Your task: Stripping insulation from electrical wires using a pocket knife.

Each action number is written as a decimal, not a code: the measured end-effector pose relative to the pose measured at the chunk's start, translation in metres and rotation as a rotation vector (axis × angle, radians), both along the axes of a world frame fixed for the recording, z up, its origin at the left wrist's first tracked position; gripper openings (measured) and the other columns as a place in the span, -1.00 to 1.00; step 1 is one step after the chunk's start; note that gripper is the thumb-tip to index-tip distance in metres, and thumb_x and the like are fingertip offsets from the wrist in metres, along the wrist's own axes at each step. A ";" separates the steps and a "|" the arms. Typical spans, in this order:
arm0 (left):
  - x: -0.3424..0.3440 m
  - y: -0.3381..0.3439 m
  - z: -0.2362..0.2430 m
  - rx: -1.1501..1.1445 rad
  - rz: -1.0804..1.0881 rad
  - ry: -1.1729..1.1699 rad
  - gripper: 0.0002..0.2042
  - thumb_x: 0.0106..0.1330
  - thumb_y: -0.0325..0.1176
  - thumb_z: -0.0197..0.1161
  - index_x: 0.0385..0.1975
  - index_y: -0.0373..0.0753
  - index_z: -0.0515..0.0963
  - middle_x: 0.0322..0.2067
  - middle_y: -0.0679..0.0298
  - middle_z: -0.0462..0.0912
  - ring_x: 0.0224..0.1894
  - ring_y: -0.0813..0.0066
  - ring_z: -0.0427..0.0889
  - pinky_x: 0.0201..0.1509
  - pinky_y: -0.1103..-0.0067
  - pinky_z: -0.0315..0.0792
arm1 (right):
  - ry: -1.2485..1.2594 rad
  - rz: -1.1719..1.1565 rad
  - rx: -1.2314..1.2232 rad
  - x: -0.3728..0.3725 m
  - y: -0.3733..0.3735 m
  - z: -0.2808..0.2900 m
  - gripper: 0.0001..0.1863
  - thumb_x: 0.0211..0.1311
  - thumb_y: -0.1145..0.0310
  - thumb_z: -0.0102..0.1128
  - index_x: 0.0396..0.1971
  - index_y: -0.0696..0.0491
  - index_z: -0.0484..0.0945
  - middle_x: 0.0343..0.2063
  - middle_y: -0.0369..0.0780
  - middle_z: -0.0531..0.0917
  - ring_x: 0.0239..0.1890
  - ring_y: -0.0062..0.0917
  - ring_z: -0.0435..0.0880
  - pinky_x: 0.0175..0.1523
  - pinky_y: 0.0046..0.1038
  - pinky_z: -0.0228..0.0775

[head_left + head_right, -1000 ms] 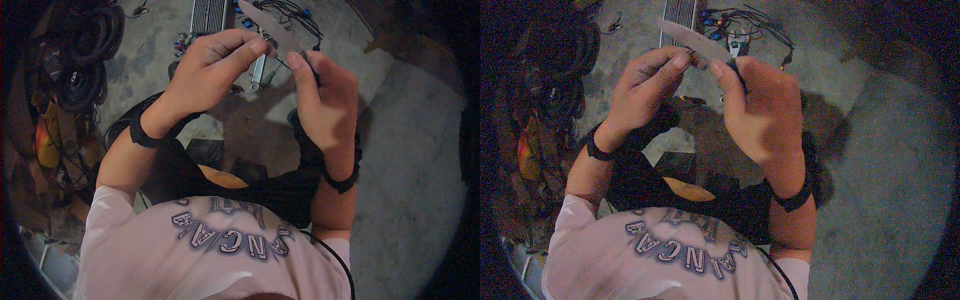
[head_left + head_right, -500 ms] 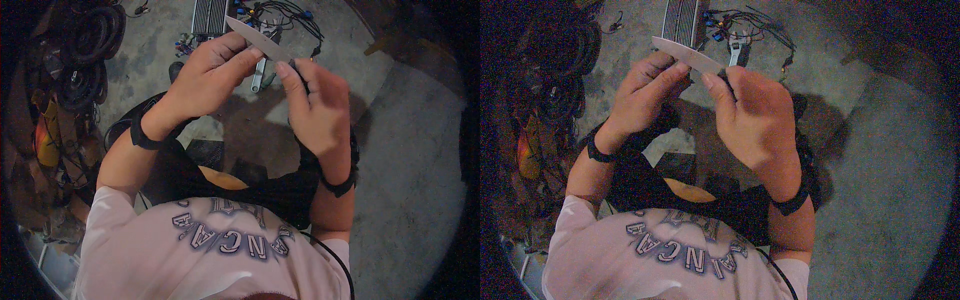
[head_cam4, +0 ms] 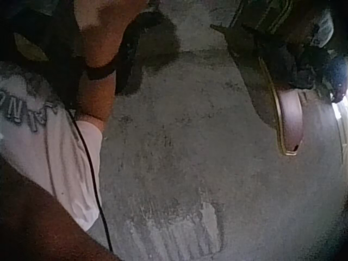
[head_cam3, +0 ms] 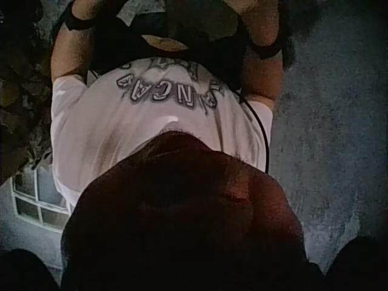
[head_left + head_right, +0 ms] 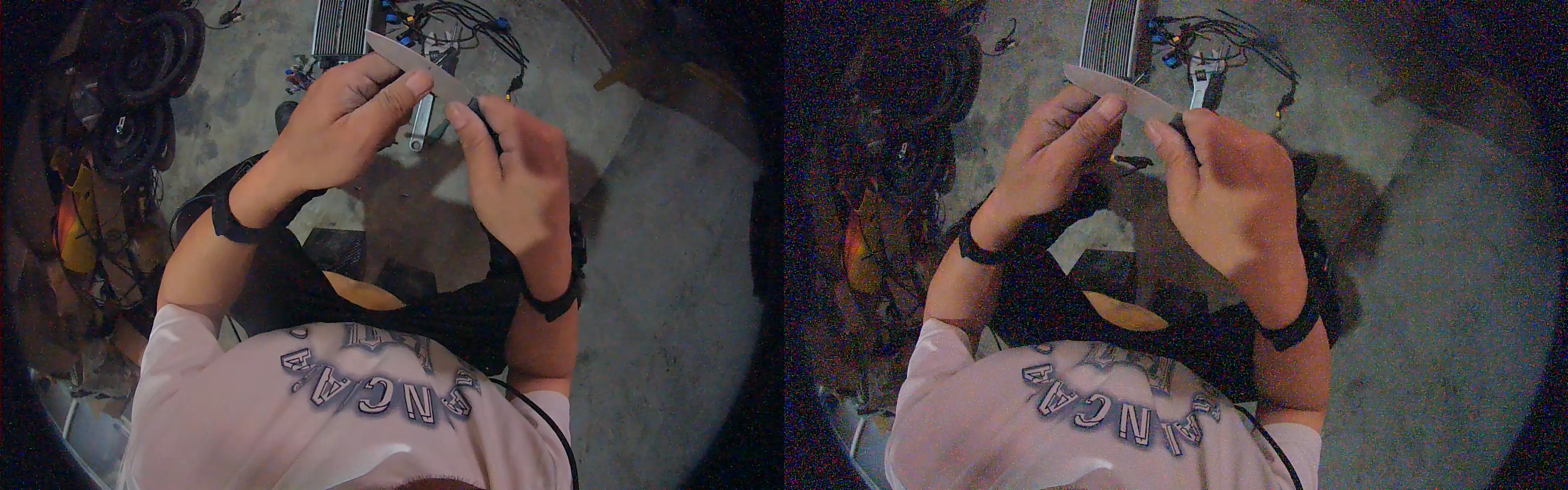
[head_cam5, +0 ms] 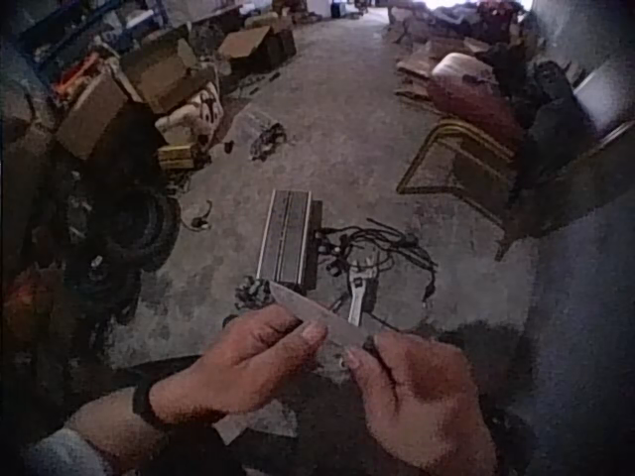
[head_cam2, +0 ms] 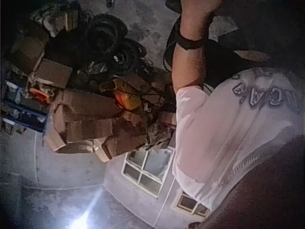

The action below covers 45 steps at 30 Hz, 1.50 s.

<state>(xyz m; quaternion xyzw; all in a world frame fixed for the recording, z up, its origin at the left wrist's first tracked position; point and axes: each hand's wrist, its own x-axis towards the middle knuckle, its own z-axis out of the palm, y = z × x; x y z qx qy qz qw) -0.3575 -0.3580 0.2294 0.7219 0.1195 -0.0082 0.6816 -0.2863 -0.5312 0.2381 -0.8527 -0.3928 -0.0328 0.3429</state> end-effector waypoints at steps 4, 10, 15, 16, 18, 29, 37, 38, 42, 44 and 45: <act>0.000 0.004 0.001 -0.137 -0.035 0.128 -0.73 0.42 -0.20 0.04 -0.35 -0.31 0.49 -0.63 0.46 0.38 -0.58 0.74 0.32 -0.54 0.69 0.23 | -0.003 -0.019 0.035 -0.001 0.002 0.002 -0.74 0.16 0.27 0.21 -0.58 0.11 0.42 -0.67 -0.06 0.46 -0.59 -0.09 0.49 -0.51 -0.20 0.29; 0.004 0.000 0.007 -0.121 -0.035 0.047 -0.74 0.42 -0.21 0.06 -0.29 -0.32 0.51 -0.56 0.45 0.46 -0.52 0.75 0.37 -0.49 0.71 0.27 | 0.038 -0.046 0.046 -0.001 0.001 0.003 -0.73 0.16 0.28 0.21 -0.59 0.10 0.41 -0.67 -0.07 0.46 -0.58 -0.09 0.49 -0.51 -0.21 0.29; 0.004 -0.001 0.002 -0.069 -0.005 -0.032 -0.74 0.42 -0.21 0.06 -0.25 -0.32 0.52 -0.56 0.46 0.44 -0.52 0.76 0.34 -0.49 0.71 0.25 | 0.058 -0.057 0.037 -0.002 0.002 0.005 -0.73 0.16 0.28 0.21 -0.59 0.11 0.41 -0.66 -0.07 0.46 -0.58 -0.08 0.49 -0.50 -0.21 0.29; 0.003 0.001 0.004 -0.067 -0.008 0.030 -0.73 0.42 -0.21 0.06 -0.26 -0.32 0.52 -0.57 0.47 0.44 -0.52 0.77 0.33 -0.50 0.71 0.23 | 0.039 -0.049 0.047 -0.001 0.002 0.004 -0.74 0.17 0.28 0.20 -0.59 0.11 0.41 -0.67 -0.07 0.46 -0.58 -0.08 0.49 -0.50 -0.20 0.29; 0.001 0.004 0.004 -0.064 -0.011 0.092 -0.73 0.42 -0.20 0.06 -0.27 -0.32 0.52 -0.57 0.48 0.43 -0.53 0.78 0.32 -0.50 0.71 0.21 | 0.021 -0.040 0.057 0.000 0.003 0.004 -0.74 0.17 0.29 0.20 -0.59 0.11 0.41 -0.67 -0.07 0.46 -0.58 -0.08 0.49 -0.51 -0.20 0.29; 0.003 -0.003 -0.005 -0.004 0.045 -0.102 -0.71 0.43 -0.20 0.02 -0.38 -0.30 0.51 -0.64 0.46 0.33 -0.57 0.73 0.24 -0.53 0.65 0.16 | 0.006 -0.026 0.069 -0.004 0.004 0.005 -0.78 0.15 0.30 0.22 -0.56 0.10 0.45 -0.67 -0.07 0.49 -0.59 -0.10 0.50 -0.51 -0.20 0.30; 0.002 0.002 0.003 0.207 0.017 -0.148 -0.74 0.39 -0.25 0.09 -0.43 -0.34 0.52 -0.67 0.33 0.39 -0.60 0.63 0.30 -0.54 0.60 0.20 | 0.087 -0.034 0.077 -0.006 0.005 0.014 -0.76 0.14 0.30 0.23 -0.59 0.09 0.43 -0.70 -0.07 0.45 -0.62 -0.07 0.47 -0.55 -0.19 0.26; 0.002 0.002 0.006 0.238 0.011 -0.193 -0.74 0.38 -0.26 0.10 -0.43 -0.34 0.52 -0.67 0.31 0.41 -0.60 0.62 0.31 -0.53 0.60 0.22 | 0.082 -0.035 0.070 -0.006 0.005 0.014 -0.75 0.14 0.30 0.23 -0.60 0.09 0.43 -0.71 -0.07 0.45 -0.63 -0.07 0.47 -0.55 -0.19 0.26; 0.003 0.000 0.010 0.227 0.006 -0.222 -0.76 0.37 -0.28 0.12 -0.41 -0.35 0.54 -0.66 0.30 0.44 -0.59 0.61 0.35 -0.52 0.60 0.25 | 0.102 -0.052 0.083 -0.007 0.002 0.016 -0.73 0.15 0.29 0.23 -0.61 0.09 0.41 -0.71 -0.07 0.44 -0.64 -0.08 0.46 -0.56 -0.20 0.24; 0.002 -0.001 0.010 0.164 0.042 -0.164 -0.77 0.36 -0.29 0.14 -0.38 -0.35 0.57 -0.65 0.30 0.46 -0.59 0.62 0.36 -0.52 0.60 0.25 | 0.188 -0.034 0.057 -0.006 0.002 0.016 -0.72 0.15 0.29 0.23 -0.62 0.08 0.39 -0.71 -0.07 0.43 -0.64 -0.08 0.45 -0.56 -0.21 0.24; 0.002 -0.001 0.009 0.164 0.042 -0.164 -0.77 0.36 -0.29 0.14 -0.38 -0.35 0.57 -0.65 0.30 0.46 -0.59 0.62 0.36 -0.52 0.60 0.25 | 0.189 -0.034 0.057 -0.006 0.002 0.016 -0.72 0.15 0.29 0.23 -0.62 0.08 0.39 -0.71 -0.07 0.43 -0.64 -0.08 0.45 -0.56 -0.21 0.24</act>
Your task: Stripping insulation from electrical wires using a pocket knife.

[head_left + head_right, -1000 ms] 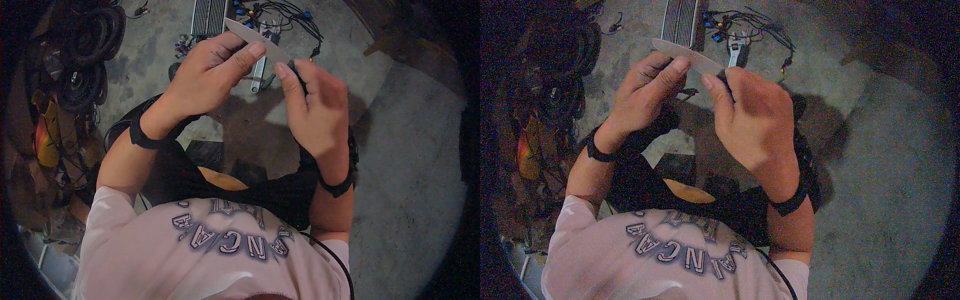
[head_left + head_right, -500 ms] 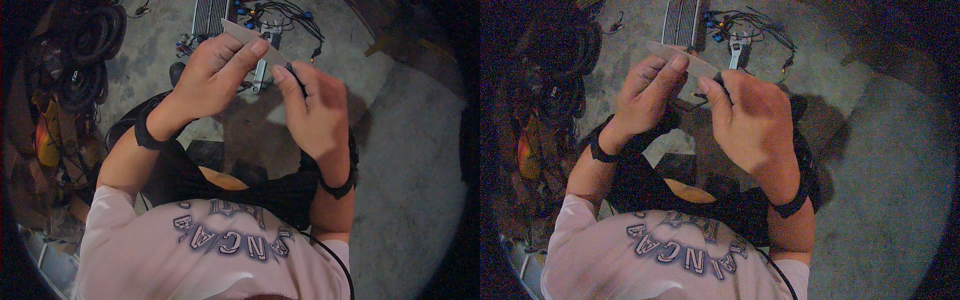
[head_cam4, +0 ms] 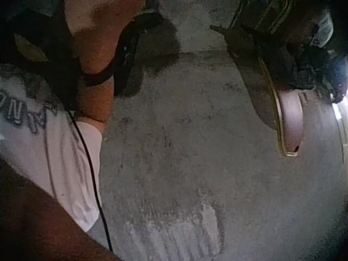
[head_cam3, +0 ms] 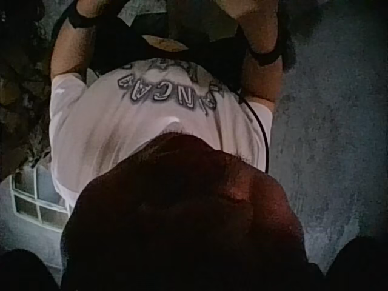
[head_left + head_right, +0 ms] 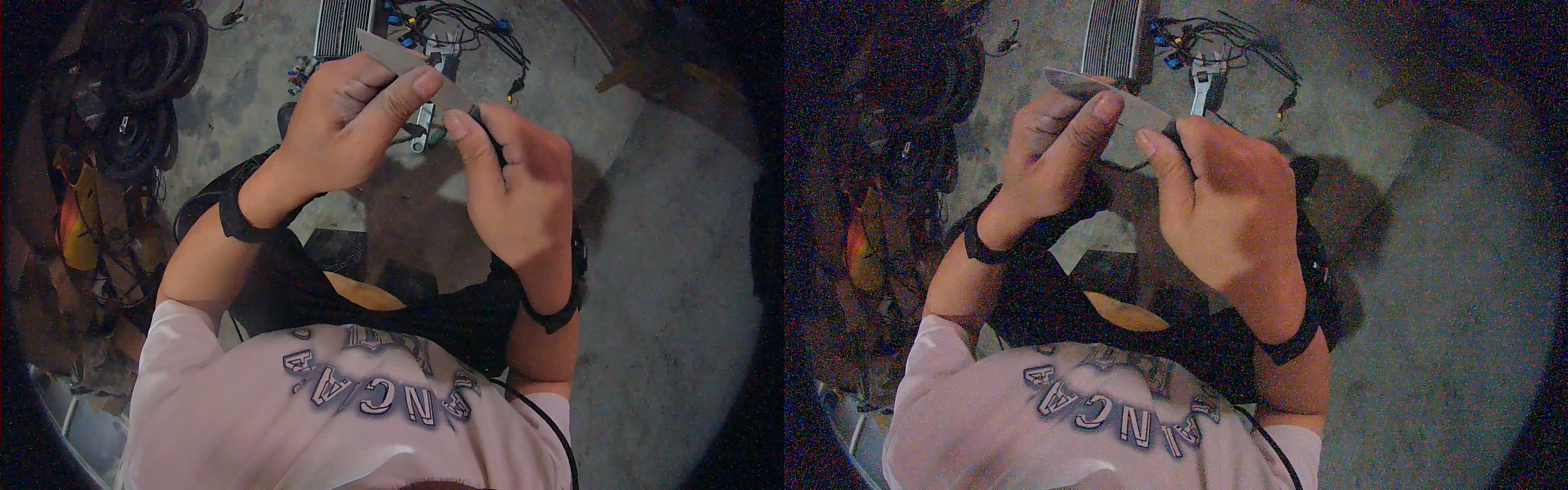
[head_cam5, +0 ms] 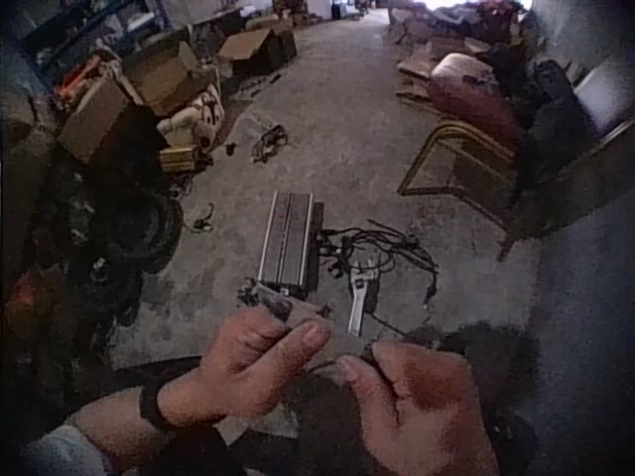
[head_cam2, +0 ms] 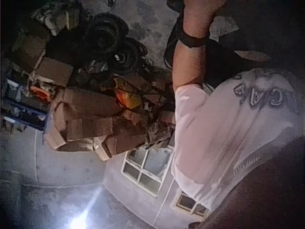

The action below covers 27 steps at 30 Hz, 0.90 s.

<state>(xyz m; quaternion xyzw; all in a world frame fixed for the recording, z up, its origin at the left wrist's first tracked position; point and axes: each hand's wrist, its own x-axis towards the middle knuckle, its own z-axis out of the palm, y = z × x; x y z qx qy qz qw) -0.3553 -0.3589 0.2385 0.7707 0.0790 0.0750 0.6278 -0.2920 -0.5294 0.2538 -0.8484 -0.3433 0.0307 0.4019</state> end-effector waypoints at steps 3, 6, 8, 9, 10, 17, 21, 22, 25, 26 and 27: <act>0.000 0.000 -0.002 0.046 0.022 -0.009 -0.78 0.34 -0.30 0.16 -0.39 -0.35 0.58 -0.65 0.31 0.47 -0.58 0.64 0.36 -0.52 0.61 0.25 | 0.000 -0.005 -0.002 0.000 0.000 0.000 -0.71 0.15 0.28 0.23 -0.63 0.08 0.38 -0.71 -0.08 0.42 -0.64 -0.08 0.45 -0.56 -0.20 0.23; 0.001 0.000 0.000 0.039 0.032 0.019 -0.78 0.33 -0.30 0.19 -0.41 -0.35 0.59 -0.67 0.32 0.47 -0.60 0.65 0.36 -0.53 0.61 0.24 | -0.021 -0.006 0.000 0.001 0.000 0.001 -0.71 0.15 0.28 0.23 -0.63 0.08 0.38 -0.71 -0.08 0.43 -0.64 -0.08 0.45 -0.56 -0.21 0.24; 0.002 0.000 -0.001 0.032 0.037 -0.065 -0.78 0.32 -0.29 0.20 -0.41 -0.35 0.59 -0.69 0.33 0.45 -0.62 0.66 0.34 -0.56 0.62 0.21 | 0.012 -0.004 -0.005 0.001 0.000 0.000 -0.71 0.15 0.28 0.24 -0.63 0.08 0.39 -0.71 -0.08 0.43 -0.63 -0.08 0.46 -0.55 -0.21 0.25; 0.002 0.000 -0.001 0.031 0.036 -0.065 -0.78 0.32 -0.29 0.20 -0.41 -0.35 0.59 -0.69 0.33 0.45 -0.62 0.66 0.34 -0.56 0.62 0.21 | 0.011 -0.005 -0.006 0.001 0.000 0.000 -0.71 0.15 0.28 0.24 -0.63 0.08 0.39 -0.71 -0.08 0.43 -0.63 -0.08 0.46 -0.55 -0.21 0.25; 0.001 0.001 -0.002 0.015 0.031 -0.038 -0.77 0.31 -0.29 0.21 -0.44 -0.36 0.59 -0.71 0.33 0.43 -0.63 0.67 0.31 -0.57 0.61 0.19 | 0.018 -0.003 -0.014 0.001 -0.001 0.000 -0.71 0.15 0.27 0.23 -0.63 0.08 0.39 -0.70 -0.08 0.43 -0.63 -0.08 0.46 -0.55 -0.21 0.25; 0.004 0.000 -0.002 0.032 0.042 -0.069 -0.70 0.28 -0.29 0.25 -0.62 -0.39 0.56 -0.81 0.36 0.32 -0.69 0.71 0.19 -0.64 0.59 0.09 | -0.008 0.016 -0.002 0.002 -0.003 0.003 -0.73 0.15 0.27 0.23 -0.62 0.08 0.41 -0.70 -0.08 0.45 -0.62 -0.09 0.47 -0.55 -0.22 0.26; 0.002 0.008 -0.004 0.137 -0.030 -0.006 -0.70 0.27 -0.29 0.26 -0.62 -0.38 0.57 -0.82 0.38 0.31 -0.70 0.71 0.19 -0.65 0.59 0.09 | 0.034 0.022 -0.049 0.003 -0.004 0.006 -0.73 0.14 0.29 0.24 -0.61 0.09 0.41 -0.69 -0.08 0.45 -0.62 -0.09 0.48 -0.55 -0.22 0.26; 0.003 0.006 -0.002 0.105 -0.023 -0.034 -0.70 0.27 -0.29 0.26 -0.62 -0.38 0.58 -0.83 0.38 0.30 -0.71 0.71 0.18 -0.66 0.59 0.08 | 0.025 0.034 -0.047 0.004 -0.005 0.005 -0.74 0.13 0.29 0.24 -0.61 0.09 0.41 -0.68 -0.08 0.46 -0.62 -0.09 0.48 -0.55 -0.22 0.26; 0.003 0.007 0.001 0.100 -0.035 -0.040 -0.70 0.26 -0.28 0.27 -0.63 -0.37 0.58 -0.84 0.38 0.30 -0.72 0.72 0.18 -0.67 0.59 0.07 | 0.022 0.047 -0.032 0.004 -0.006 0.005 -0.75 0.13 0.30 0.24 -0.60 0.09 0.41 -0.67 -0.08 0.47 -0.62 -0.09 0.48 -0.55 -0.23 0.27; 0.003 0.008 0.002 0.125 -0.055 -0.018 -0.70 0.26 -0.28 0.27 -0.64 -0.36 0.58 -0.84 0.38 0.30 -0.72 0.72 0.18 -0.67 0.60 0.06 | 0.027 0.050 -0.020 0.004 -0.006 0.005 -0.75 0.13 0.31 0.24 -0.60 0.09 0.42 -0.67 -0.08 0.47 -0.62 -0.10 0.49 -0.55 -0.23 0.27; 0.003 0.009 0.006 0.124 -0.056 -0.017 -0.70 0.26 -0.28 0.27 -0.64 -0.36 0.58 -0.84 0.38 0.30 -0.72 0.72 0.18 -0.67 0.60 0.06 | 0.027 0.049 -0.022 0.005 -0.007 0.006 -0.75 0.13 0.31 0.24 -0.60 0.09 0.42 -0.67 -0.08 0.47 -0.62 -0.10 0.49 -0.55 -0.23 0.27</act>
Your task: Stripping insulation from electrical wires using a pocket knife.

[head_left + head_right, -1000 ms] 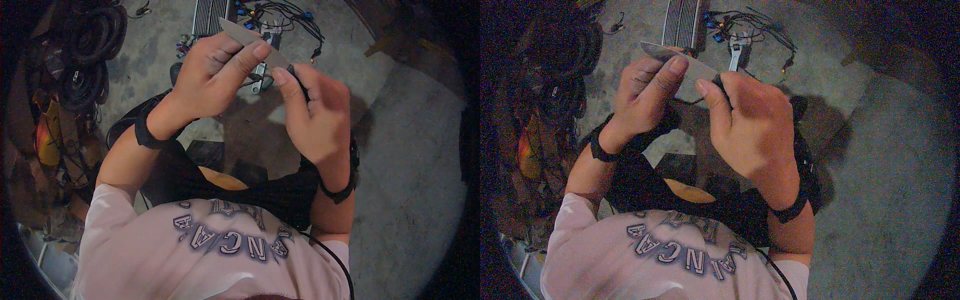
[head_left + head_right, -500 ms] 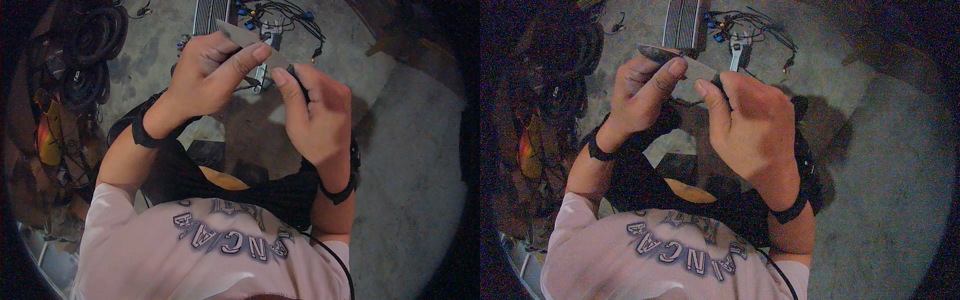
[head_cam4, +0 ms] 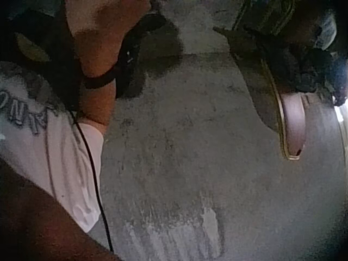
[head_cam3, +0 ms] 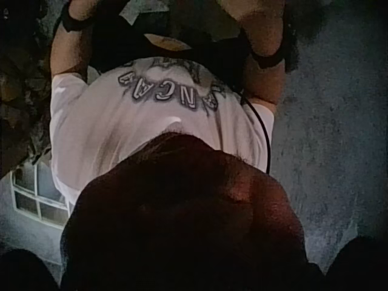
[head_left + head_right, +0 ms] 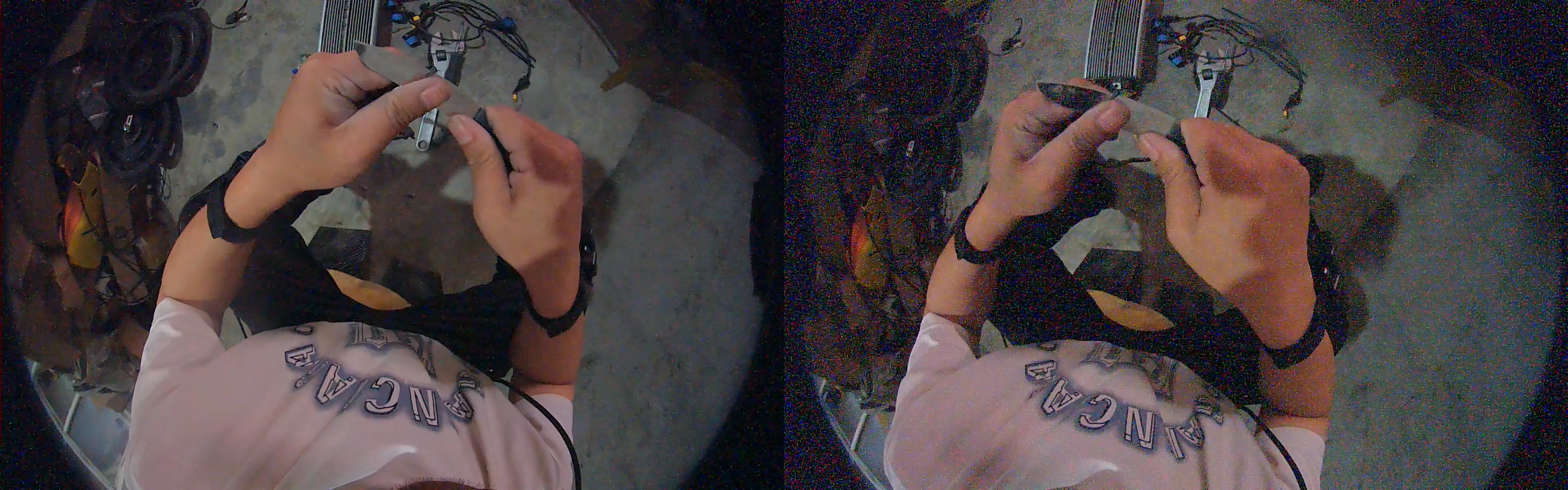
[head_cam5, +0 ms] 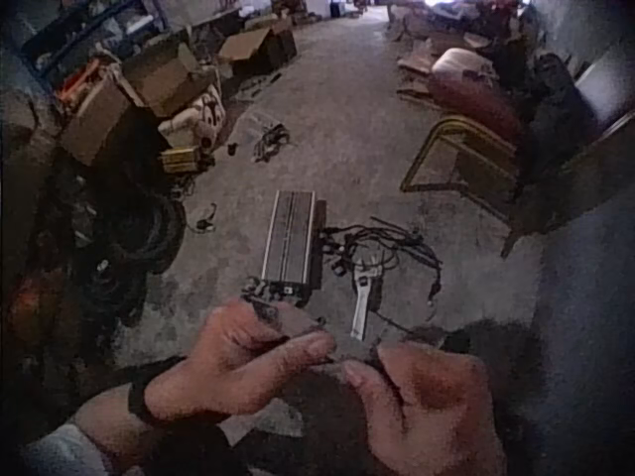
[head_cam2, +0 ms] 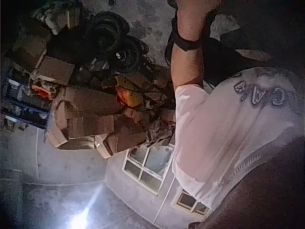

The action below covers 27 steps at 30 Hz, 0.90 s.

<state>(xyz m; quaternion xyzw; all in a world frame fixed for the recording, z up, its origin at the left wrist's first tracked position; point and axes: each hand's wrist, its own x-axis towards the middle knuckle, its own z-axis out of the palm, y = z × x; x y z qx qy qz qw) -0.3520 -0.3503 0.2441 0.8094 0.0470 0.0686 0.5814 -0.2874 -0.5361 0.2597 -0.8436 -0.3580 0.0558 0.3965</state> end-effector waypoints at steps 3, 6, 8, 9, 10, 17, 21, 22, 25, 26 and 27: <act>0.000 0.002 0.009 -0.023 -0.064 0.068 -0.82 0.26 -0.33 0.27 -0.44 -0.35 0.58 -0.61 0.40 0.52 -0.54 0.72 0.40 -0.52 0.66 0.24 | -0.015 0.012 -0.022 0.001 0.000 0.001 -0.76 0.13 0.32 0.24 -0.60 0.09 0.42 -0.67 -0.08 0.47 -0.61 -0.10 0.49 -0.55 -0.22 0.27; -0.004 0.007 0.006 0.163 -0.071 0.133 -0.80 0.26 -0.31 0.27 -0.46 -0.34 0.59 -0.65 0.40 0.50 -0.59 0.72 0.38 -0.57 0.64 0.20 | -0.015 0.019 -0.005 0.001 0.000 -0.002 -0.77 0.12 0.33 0.26 -0.59 0.09 0.43 -0.67 -0.08 0.47 -0.61 -0.11 0.49 -0.55 -0.23 0.26; -0.005 0.007 0.006 0.150 -0.050 0.123 -0.78 0.26 -0.29 0.27 -0.48 -0.35 0.59 -0.67 0.41 0.48 -0.64 0.70 0.36 -0.61 0.61 0.16 | 0.052 0.025 0.011 0.001 0.000 -0.003 -0.78 0.12 0.34 0.27 -0.58 0.10 0.44 -0.68 -0.08 0.47 -0.62 -0.11 0.49 -0.55 -0.24 0.26; -0.004 0.005 0.007 0.145 -0.052 0.124 -0.78 0.26 -0.29 0.27 -0.48 -0.35 0.59 -0.67 0.41 0.48 -0.64 0.70 0.36 -0.61 0.61 0.16 | 0.053 0.024 0.006 0.001 0.001 -0.004 -0.78 0.12 0.34 0.27 -0.58 0.10 0.44 -0.68 -0.08 0.47 -0.62 -0.11 0.49 -0.55 -0.24 0.26; -0.004 0.002 0.010 0.026 -0.023 0.161 -0.77 0.27 -0.27 0.26 -0.43 -0.35 0.59 -0.65 0.36 0.50 -0.64 0.72 0.34 -0.62 0.63 0.18 | 0.046 0.010 0.045 0.001 0.003 -0.005 -0.79 0.12 0.34 0.27 -0.57 0.10 0.45 -0.68 -0.07 0.47 -0.63 -0.11 0.48 -0.55 -0.25 0.26; -0.007 0.001 -0.004 0.028 -0.130 -0.015 -0.81 0.30 -0.33 0.18 -0.32 -0.35 0.59 -0.53 0.18 0.57 -0.51 0.45 0.51 -0.40 0.57 0.38 | 0.040 0.026 0.098 -0.006 0.006 -0.010 -0.78 0.15 0.35 0.23 -0.58 0.13 0.44 -0.71 -0.05 0.43 -0.66 -0.09 0.44 -0.57 -0.24 0.21; -0.008 0.003 -0.014 0.083 -0.113 -0.186 -0.82 0.30 -0.35 0.18 -0.34 -0.36 0.58 -0.54 0.17 0.57 -0.53 0.35 0.50 -0.42 0.57 0.38 | 0.067 0.005 0.108 -0.010 0.010 -0.010 -0.76 0.16 0.34 0.23 -0.59 0.13 0.43 -0.71 -0.05 0.43 -0.65 -0.09 0.44 -0.57 -0.23 0.20; -0.007 0.005 -0.012 0.078 -0.128 -0.178 -0.82 0.30 -0.35 0.18 -0.35 -0.36 0.59 -0.55 0.17 0.57 -0.54 0.38 0.50 -0.43 0.57 0.37 | 0.046 0.014 0.095 -0.010 0.009 -0.010 -0.76 0.16 0.34 0.23 -0.59 0.13 0.43 -0.71 -0.05 0.42 -0.65 -0.09 0.44 -0.57 -0.23 0.20; -0.007 0.008 0.007 0.038 -0.142 -0.077 -0.82 0.29 -0.34 0.19 -0.38 -0.36 0.59 -0.61 0.20 0.55 -0.57 0.49 0.48 -0.48 0.59 0.34 | 0.074 0.029 0.058 -0.008 0.011 -0.006 -0.75 0.16 0.33 0.22 -0.60 0.12 0.43 -0.71 -0.05 0.41 -0.65 -0.09 0.43 -0.57 -0.24 0.20; -0.007 0.009 0.009 0.019 -0.142 -0.030 -0.82 0.29 -0.34 0.20 -0.40 -0.35 0.60 -0.63 0.22 0.54 -0.59 0.52 0.47 -0.50 0.60 0.34 | 0.122 0.035 0.034 -0.007 0.012 -0.004 -0.75 0.16 0.33 0.22 -0.61 0.12 0.43 -0.71 -0.06 0.41 -0.65 -0.09 0.43 -0.57 -0.24 0.19; -0.008 0.010 0.013 0.001 -0.140 0.016 -0.82 0.28 -0.34 0.20 -0.41 -0.35 0.60 -0.65 0.23 0.54 -0.61 0.55 0.47 -0.52 0.60 0.33 | 0.124 0.035 0.033 -0.007 0.012 -0.004 -0.75 0.16 0.33 0.22 -0.61 0.12 0.43 -0.71 -0.06 0.41 -0.65 -0.09 0.43 -0.57 -0.24 0.19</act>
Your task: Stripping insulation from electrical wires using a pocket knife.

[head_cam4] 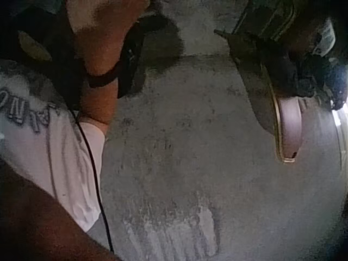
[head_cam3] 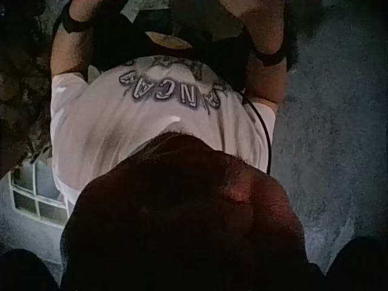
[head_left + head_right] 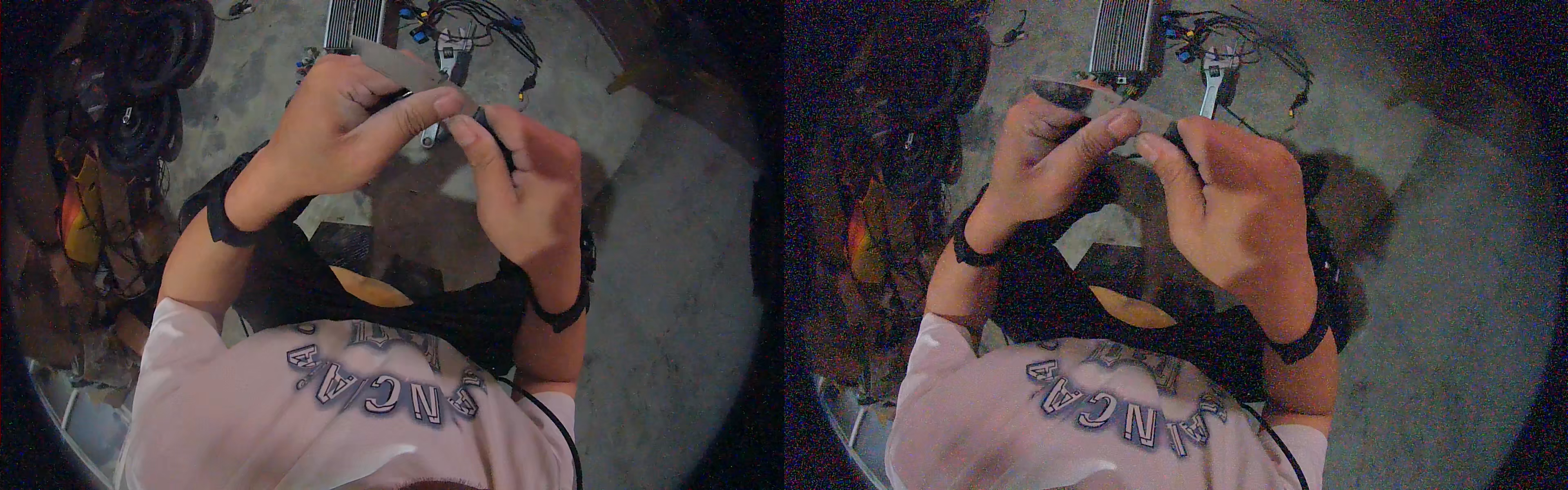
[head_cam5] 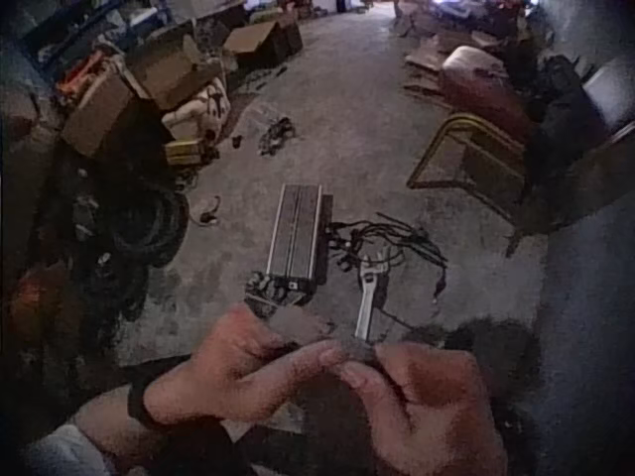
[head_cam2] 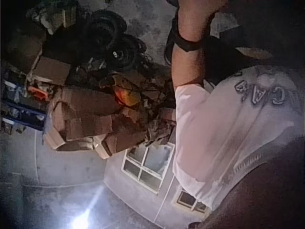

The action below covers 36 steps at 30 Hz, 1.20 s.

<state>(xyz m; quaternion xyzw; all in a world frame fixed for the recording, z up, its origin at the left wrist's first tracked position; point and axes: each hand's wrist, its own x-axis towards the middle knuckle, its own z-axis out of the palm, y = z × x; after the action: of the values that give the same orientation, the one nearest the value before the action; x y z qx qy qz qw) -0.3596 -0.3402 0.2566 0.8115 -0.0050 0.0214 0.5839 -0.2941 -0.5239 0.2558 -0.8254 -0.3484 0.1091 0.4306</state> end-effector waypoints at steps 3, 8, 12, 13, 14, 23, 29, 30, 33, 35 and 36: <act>0.000 0.000 -0.004 0.083 0.022 -0.010 -0.83 0.26 -0.32 0.24 -0.43 -0.32 0.61 -0.72 0.30 0.50 -0.66 0.67 0.41 -0.59 0.64 0.27 | -0.013 0.008 0.021 0.003 0.000 0.000 -0.75 0.16 0.32 0.22 -0.61 0.11 0.43 -0.71 -0.06 0.40 -0.66 -0.08 0.42 -0.57 -0.23 0.19; 0.001 -0.004 -0.008 0.084 0.107 -0.033 -0.81 0.25 -0.29 0.27 -0.46 -0.30 0.63 -0.74 0.37 0.48 -0.66 0.76 0.36 -0.62 0.67 0.20 | 0.164 -0.069 -0.015 0.010 -0.005 0.005 -0.78 0.15 0.31 0.25 -0.52 0.14 0.51 -0.66 -0.03 0.49 -0.64 -0.10 0.46 -0.57 -0.30 0.24; 0.004 -0.007 -0.004 -0.003 0.198 0.146 -0.83 0.26 -0.31 0.26 -0.43 -0.30 0.60 -0.55 0.43 0.57 -0.51 0.70 0.44 -0.44 0.69 0.30 | -0.053 -0.188 0.142 0.026 -0.013 -0.013 -0.78 0.17 0.28 0.27 -0.43 0.15 0.58 -0.66 -0.14 0.57 -0.69 -0.31 0.48 -0.56 -0.40 0.24; 0.005 -0.007 -0.010 -0.027 0.161 0.141 -0.81 0.29 -0.28 0.21 -0.39 -0.30 0.60 -0.57 0.44 0.53 -0.52 0.71 0.41 -0.45 0.69 0.26 | 0.250 -0.233 0.162 0.027 -0.014 -0.003 -0.78 0.17 0.28 0.28 -0.40 0.16 0.60 -0.66 -0.23 0.57 -0.68 -0.46 0.48 -0.56 -0.44 0.24; 0.005 -0.007 -0.013 -0.049 0.126 0.135 -0.79 0.31 -0.26 0.17 -0.35 -0.29 0.60 -0.59 0.45 0.49 -0.53 0.72 0.37 -0.46 0.69 0.23 | 0.555 -0.274 0.179 0.027 -0.014 0.002 -0.77 0.17 0.27 0.30 -0.38 0.16 0.61 -0.66 -0.32 0.58 -0.66 -0.60 0.47 -0.55 -0.48 0.23; 0.013 -0.016 -0.028 -0.457 0.022 0.283 -0.74 0.38 -0.24 -0.02 -0.32 -0.33 0.49 -0.62 0.48 0.32 -0.58 0.73 0.19 -0.53 0.68 0.04 | 0.742 -0.153 0.369 0.029 0.001 -0.014 -0.84 0.20 0.39 0.20 -0.36 0.18 0.63 -0.50 -0.35 0.65 -0.45 -0.75 0.55 -0.32 -0.68 0.34; 0.018 -0.019 -0.032 -0.419 -0.036 0.305 -0.74 0.39 -0.27 -0.03 -0.50 -0.27 0.44 -0.66 0.52 0.26 -0.58 0.77 0.20 -0.52 0.70 0.08 | 0.863 -0.180 0.399 0.034 0.001 -0.024 -0.82 0.19 0.34 0.22 -0.37 0.16 0.64 -0.53 -0.36 0.64 -0.52 -0.77 0.52 -0.44 -0.69 0.30; 0.018 -0.020 -0.033 -0.419 -0.037 0.303 -0.74 0.39 -0.27 -0.03 -0.50 -0.27 0.44 -0.66 0.52 0.26 -0.58 0.77 0.20 -0.52 0.70 0.08 | 0.861 -0.180 0.400 0.036 0.000 -0.024 -0.82 0.19 0.34 0.22 -0.37 0.16 0.64 -0.53 -0.36 0.64 -0.52 -0.77 0.52 -0.44 -0.69 0.30; 0.019 -0.023 -0.039 -0.485 -0.041 0.367 -0.77 0.39 -0.24 0.01 -0.39 -0.26 0.47 -0.59 0.50 0.33 -0.54 0.74 0.22 -0.50 0.70 0.08 | 0.968 -0.180 0.392 0.039 -0.006 -0.026 -0.84 0.16 0.33 0.24 -0.40 0.12 0.63 -0.59 -0.40 0.59 -0.64 -0.82 0.41 -0.59 -0.71 0.14; 0.018 -0.028 -0.042 -0.512 -0.021 0.378 -0.78 0.40 -0.24 0.01 -0.39 -0.24 0.47 -0.57 0.51 0.33 -0.53 0.76 0.22 -0.49 0.71 0.09 | 0.996 -0.233 0.414 0.038 -0.007 -0.027 -0.86 0.13 0.34 0.24 -0.43 0.10 0.62 -0.65 -0.43 0.53 -0.71 -0.85 0.29 -0.65 -0.71 -0.01; 0.019 -0.026 -0.043 -0.512 -0.027 0.378 -0.78 0.40 -0.24 0.01 -0.39 -0.24 0.47 -0.57 0.51 0.33 -0.53 0.76 0.22 -0.49 0.71 0.09 | 0.994 -0.238 0.416 0.039 -0.005 -0.027 -0.86 0.13 0.34 0.24 -0.43 0.10 0.62 -0.65 -0.43 0.53 -0.71 -0.85 0.29 -0.65 -0.71 -0.01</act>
<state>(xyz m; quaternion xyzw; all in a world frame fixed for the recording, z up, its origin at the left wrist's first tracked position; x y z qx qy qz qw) -0.3404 -0.3666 0.2136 0.6277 0.0986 -0.1371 0.7599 -0.2551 -0.5293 0.2289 -0.6057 -0.0219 0.3651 0.7067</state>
